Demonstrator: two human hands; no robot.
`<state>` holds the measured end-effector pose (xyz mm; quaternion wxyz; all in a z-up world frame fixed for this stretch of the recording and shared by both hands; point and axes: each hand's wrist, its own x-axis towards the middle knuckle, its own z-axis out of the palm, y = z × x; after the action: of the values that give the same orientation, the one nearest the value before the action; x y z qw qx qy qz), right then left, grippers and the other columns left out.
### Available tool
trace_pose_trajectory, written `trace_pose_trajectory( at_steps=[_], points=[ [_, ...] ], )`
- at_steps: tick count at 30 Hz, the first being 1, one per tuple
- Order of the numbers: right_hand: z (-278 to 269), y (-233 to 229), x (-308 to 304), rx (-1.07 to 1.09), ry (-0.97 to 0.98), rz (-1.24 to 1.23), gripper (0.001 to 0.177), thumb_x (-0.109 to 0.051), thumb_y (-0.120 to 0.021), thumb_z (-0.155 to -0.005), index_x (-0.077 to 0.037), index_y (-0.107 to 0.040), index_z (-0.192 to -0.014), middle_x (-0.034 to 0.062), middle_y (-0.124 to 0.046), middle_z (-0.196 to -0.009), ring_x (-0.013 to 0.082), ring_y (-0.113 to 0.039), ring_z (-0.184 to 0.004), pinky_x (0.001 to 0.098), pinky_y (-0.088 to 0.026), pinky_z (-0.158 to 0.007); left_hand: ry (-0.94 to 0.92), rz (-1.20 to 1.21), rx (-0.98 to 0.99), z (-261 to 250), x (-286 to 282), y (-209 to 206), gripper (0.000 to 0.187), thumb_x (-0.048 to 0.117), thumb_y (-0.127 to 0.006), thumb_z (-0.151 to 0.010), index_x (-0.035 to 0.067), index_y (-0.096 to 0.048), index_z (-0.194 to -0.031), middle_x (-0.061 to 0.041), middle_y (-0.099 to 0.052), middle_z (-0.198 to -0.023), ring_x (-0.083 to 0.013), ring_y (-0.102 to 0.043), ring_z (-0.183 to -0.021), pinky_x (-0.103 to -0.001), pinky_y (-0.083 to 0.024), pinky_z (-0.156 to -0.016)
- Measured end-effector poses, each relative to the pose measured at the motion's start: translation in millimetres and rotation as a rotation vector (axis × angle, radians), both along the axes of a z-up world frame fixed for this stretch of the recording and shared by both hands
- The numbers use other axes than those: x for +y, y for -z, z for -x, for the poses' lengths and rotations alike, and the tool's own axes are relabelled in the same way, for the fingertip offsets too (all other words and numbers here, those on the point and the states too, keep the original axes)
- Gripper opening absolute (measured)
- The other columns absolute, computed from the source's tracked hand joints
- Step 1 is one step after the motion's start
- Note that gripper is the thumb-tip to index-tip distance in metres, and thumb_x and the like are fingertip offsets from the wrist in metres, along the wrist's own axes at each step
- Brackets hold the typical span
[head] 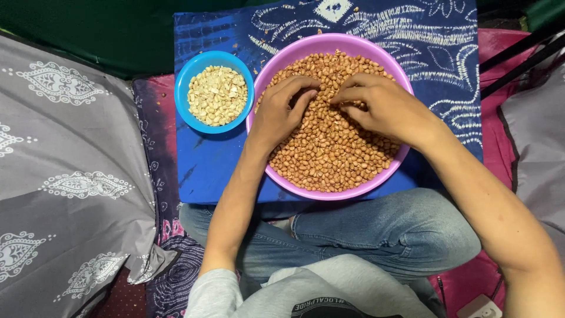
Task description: Manually peeling and sorting nuts from a large bowl into a smaller bowl while sitting on the floor.
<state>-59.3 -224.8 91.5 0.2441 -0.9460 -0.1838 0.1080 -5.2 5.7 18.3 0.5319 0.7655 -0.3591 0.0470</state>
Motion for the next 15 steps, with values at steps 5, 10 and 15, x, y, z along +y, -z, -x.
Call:
trace_pose_trajectory(
  at_steps=[5,10,15],
  points=[
    [-7.5,12.1,-13.4,-0.144,0.085,-0.089,0.028,-0.007,-0.067,-0.097,-0.002,-0.074,-0.124,0.0199,-0.071,-0.121,0.0376,-0.067,-0.118,0.0474,-0.053,-0.099,0.024,-0.004,0.007,-0.6,-3.1,-10.1,0.014,0.008,-0.065,-0.102,0.010,-0.073,-0.114,-0.011,-0.076,-0.106,-0.0348,-0.072,-0.106,-0.045,-0.057,-0.094],
    [-30.2,30.2,-14.9,-0.167,0.073,-0.118,0.038,-0.020,-0.053,-0.109,0.000,-0.063,-0.139,0.0243,-0.063,-0.136,0.0414,-0.058,-0.129,0.0525,-0.046,-0.107,-0.050,-0.319,-0.069,-17.1,-18.3,-6.9,0.028,0.031,-0.056,-0.108,0.018,-0.067,-0.130,-0.007,-0.070,-0.127,-0.0302,-0.062,-0.122,-0.045,-0.048,-0.103],
    [-49.6,68.3,-17.1,-0.056,0.061,-0.184,0.049,-0.025,-0.036,-0.112,0.004,-0.046,-0.150,0.0311,-0.049,-0.149,0.0477,-0.045,-0.140,0.0585,-0.035,-0.116,0.009,-0.486,0.123,-31.2,-28.2,-5.4,0.068,0.049,-0.032,-0.112,-0.007,-0.044,-0.149,-0.031,-0.052,-0.147,-0.0467,-0.046,-0.140,-0.056,-0.035,-0.117]
  ],
)
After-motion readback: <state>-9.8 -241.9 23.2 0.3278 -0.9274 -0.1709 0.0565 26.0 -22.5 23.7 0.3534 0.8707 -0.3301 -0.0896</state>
